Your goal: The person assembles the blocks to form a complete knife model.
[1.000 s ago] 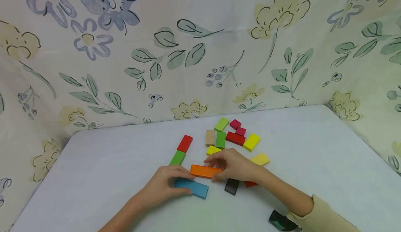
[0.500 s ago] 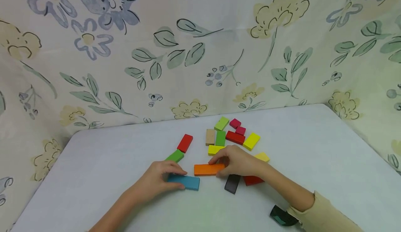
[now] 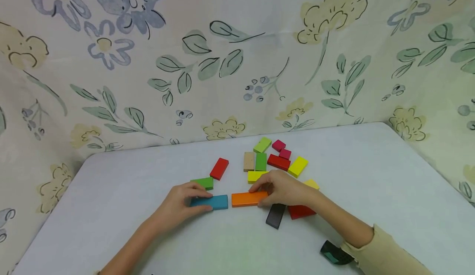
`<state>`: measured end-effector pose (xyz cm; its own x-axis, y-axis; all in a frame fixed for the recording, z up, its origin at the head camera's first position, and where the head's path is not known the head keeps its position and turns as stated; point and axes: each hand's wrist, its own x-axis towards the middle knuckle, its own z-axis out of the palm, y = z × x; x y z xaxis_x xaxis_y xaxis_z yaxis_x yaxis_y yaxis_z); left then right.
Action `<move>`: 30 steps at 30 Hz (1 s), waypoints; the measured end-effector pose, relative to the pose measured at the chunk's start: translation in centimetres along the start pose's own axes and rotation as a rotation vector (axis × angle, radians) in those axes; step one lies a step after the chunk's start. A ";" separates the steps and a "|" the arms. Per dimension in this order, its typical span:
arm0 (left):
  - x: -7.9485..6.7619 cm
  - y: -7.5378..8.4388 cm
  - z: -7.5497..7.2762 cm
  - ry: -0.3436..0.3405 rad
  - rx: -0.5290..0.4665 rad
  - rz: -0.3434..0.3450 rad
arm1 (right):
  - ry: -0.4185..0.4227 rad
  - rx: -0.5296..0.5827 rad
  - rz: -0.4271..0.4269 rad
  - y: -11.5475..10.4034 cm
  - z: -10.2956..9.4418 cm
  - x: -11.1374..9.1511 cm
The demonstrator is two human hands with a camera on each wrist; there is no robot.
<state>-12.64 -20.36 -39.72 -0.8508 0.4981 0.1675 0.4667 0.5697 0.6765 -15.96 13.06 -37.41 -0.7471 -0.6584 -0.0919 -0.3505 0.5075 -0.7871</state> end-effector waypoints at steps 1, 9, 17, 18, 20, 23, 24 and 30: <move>0.0 -0.1 0.1 0.012 0.001 0.002 | 0.004 -0.002 -0.003 0.0 0.0 0.0; 0.1 -0.3 1.0 0.074 -0.002 -0.017 | 0.038 -0.011 -0.020 0.1 0.2 0.0; 0.1 -0.5 1.4 0.102 -0.018 -0.028 | 0.057 -0.014 -0.025 0.3 0.4 0.0; 0.1 -0.5 1.4 0.107 -0.020 -0.025 | 0.060 -0.016 -0.025 0.3 0.4 0.0; 0.1 -0.5 1.5 0.114 -0.025 -0.020 | 0.065 -0.023 -0.032 0.3 0.4 0.0; 0.1 -0.6 1.5 0.120 -0.035 -0.014 | 0.071 -0.028 -0.042 0.3 0.5 0.0; 0.1 -0.6 1.5 0.123 -0.037 -0.010 | 0.072 -0.030 -0.052 0.2 0.5 -0.1; 0.0 -0.8 1.7 0.138 -0.065 0.012 | 0.081 -0.037 -0.079 0.4 0.6 0.0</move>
<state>-12.65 -19.71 -41.49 -0.8725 0.4076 0.2694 0.4641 0.5187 0.7180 -15.73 12.95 -38.06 -0.7588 -0.6510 0.0202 -0.4295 0.4768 -0.7670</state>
